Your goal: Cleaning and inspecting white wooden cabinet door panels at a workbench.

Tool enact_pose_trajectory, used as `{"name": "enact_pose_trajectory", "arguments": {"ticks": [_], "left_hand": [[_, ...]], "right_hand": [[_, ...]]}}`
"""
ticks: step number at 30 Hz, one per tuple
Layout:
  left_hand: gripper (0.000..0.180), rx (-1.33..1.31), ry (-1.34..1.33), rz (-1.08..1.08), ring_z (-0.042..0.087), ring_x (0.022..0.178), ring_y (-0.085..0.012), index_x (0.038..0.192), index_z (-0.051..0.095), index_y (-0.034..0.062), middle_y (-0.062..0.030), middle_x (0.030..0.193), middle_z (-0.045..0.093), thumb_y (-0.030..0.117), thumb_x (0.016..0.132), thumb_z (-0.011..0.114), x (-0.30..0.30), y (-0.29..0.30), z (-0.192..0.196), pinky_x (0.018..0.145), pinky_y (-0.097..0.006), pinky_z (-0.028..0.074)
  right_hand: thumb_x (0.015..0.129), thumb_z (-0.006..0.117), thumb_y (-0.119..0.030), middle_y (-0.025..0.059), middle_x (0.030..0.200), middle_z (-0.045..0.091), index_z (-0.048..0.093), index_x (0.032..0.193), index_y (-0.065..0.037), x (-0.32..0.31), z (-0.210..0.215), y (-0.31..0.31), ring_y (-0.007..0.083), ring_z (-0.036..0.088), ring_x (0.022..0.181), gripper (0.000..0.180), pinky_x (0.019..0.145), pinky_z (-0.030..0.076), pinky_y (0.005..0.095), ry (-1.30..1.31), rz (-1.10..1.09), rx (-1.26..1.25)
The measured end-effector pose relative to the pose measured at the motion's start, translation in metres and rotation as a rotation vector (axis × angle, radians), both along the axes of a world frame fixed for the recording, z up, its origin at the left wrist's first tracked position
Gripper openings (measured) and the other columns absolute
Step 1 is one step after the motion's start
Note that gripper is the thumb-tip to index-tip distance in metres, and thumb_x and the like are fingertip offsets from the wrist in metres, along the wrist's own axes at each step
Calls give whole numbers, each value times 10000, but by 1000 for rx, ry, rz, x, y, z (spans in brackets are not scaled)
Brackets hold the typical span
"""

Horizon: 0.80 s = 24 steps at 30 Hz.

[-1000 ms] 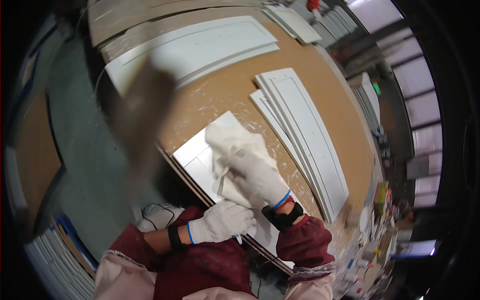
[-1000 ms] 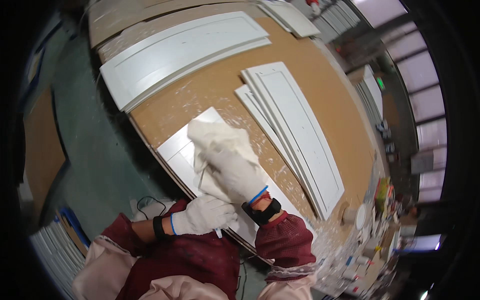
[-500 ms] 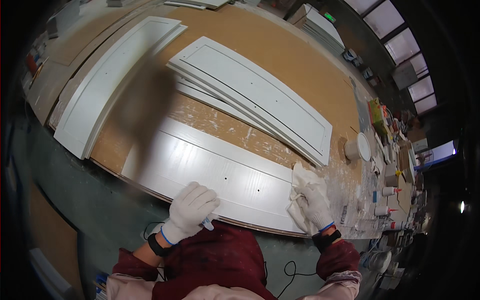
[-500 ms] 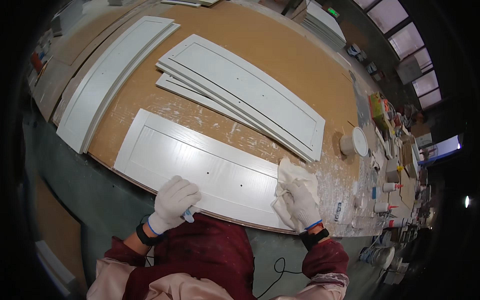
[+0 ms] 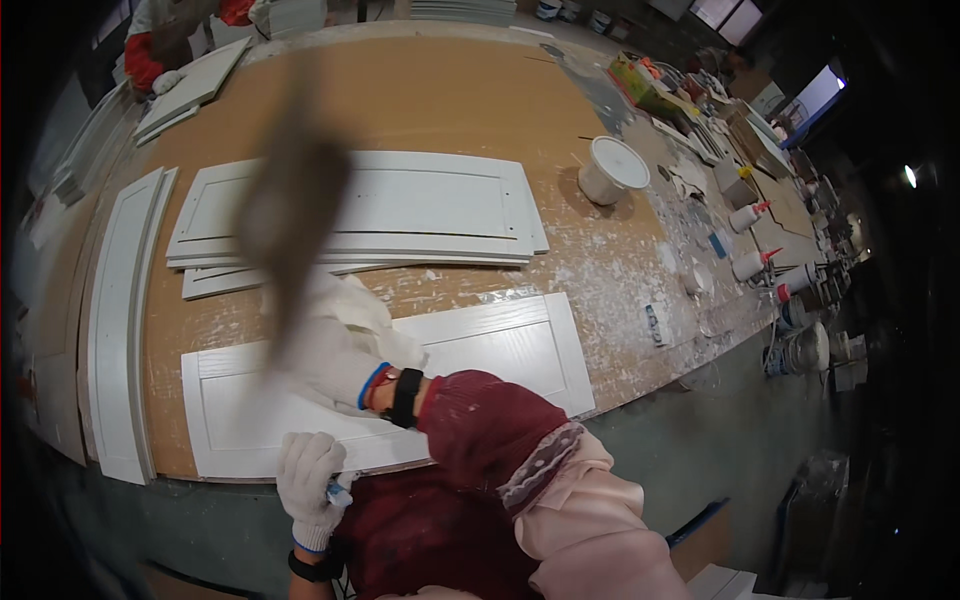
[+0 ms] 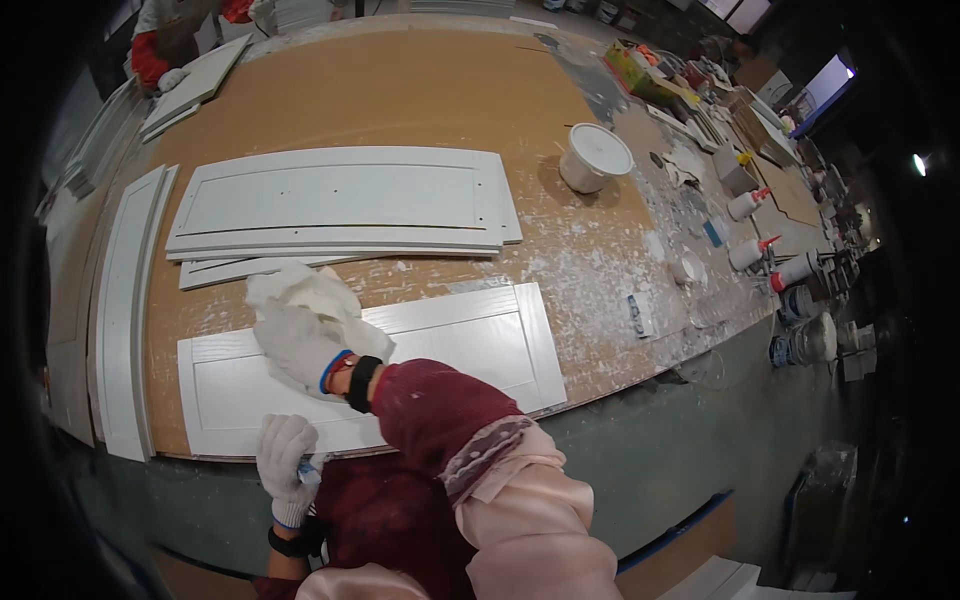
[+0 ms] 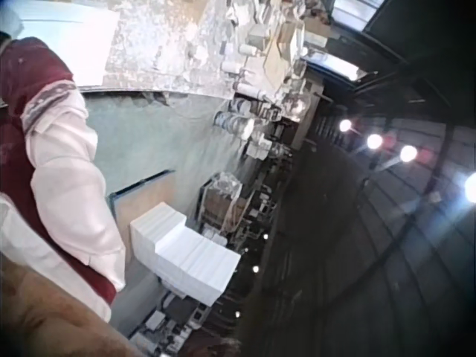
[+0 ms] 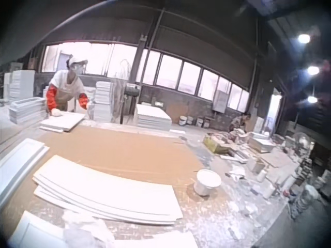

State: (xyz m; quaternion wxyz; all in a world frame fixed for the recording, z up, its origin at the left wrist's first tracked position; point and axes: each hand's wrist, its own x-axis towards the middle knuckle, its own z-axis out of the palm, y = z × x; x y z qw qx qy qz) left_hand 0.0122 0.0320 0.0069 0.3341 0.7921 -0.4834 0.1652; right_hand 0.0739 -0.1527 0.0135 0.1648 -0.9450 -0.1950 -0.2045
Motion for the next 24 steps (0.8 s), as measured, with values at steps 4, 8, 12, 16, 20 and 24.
{"name": "enact_pose_trajectory", "arguments": {"ticks": [4,8,12,16,20,24], "left_hand": [[303,24,-23,-1,566,839,-322,915,580,39,-120,948,585,295,781,673,1,2,-2,740,-459,442],[301,40,-33,31,563,833,-330,908,582,35,-126,946,584,308,809,661,0,7,-4,737,-469,441],[314,36,83,-55,563,808,-344,888,588,22,-136,925,586,327,835,640,7,2,8,717,-453,444],[341,76,232,-52,595,836,-353,912,607,-3,-160,961,617,324,842,675,2,5,18,735,-421,478],[400,-146,392,-39,634,949,-333,1021,634,-16,-169,1071,650,309,814,742,-19,4,4,842,-401,507],[600,-211,1038,30,583,1156,-274,1238,579,-26,-160,1234,612,274,768,801,-34,-8,10,992,-378,463]], "right_hand": [[846,513,-106,105,889,568,597,930,-121,-62,13,-83,292,589,809,120,742,474,412,285,-232,239],[833,509,-74,123,957,582,631,958,-114,-113,20,-148,333,585,869,179,809,463,432,397,-457,234],[886,530,-149,187,1076,642,670,1076,-79,-108,82,-167,338,616,978,247,874,477,373,518,-658,265],[886,591,-225,142,1040,652,633,1152,-31,-62,129,-185,252,642,963,332,841,500,328,13,-649,517],[888,617,-278,165,1132,619,565,1256,-29,-36,144,-212,266,630,1013,447,887,495,332,-211,-716,88],[861,670,-247,193,1319,519,463,1375,-43,-81,106,-153,292,551,1179,591,956,468,342,43,-428,330]]}}
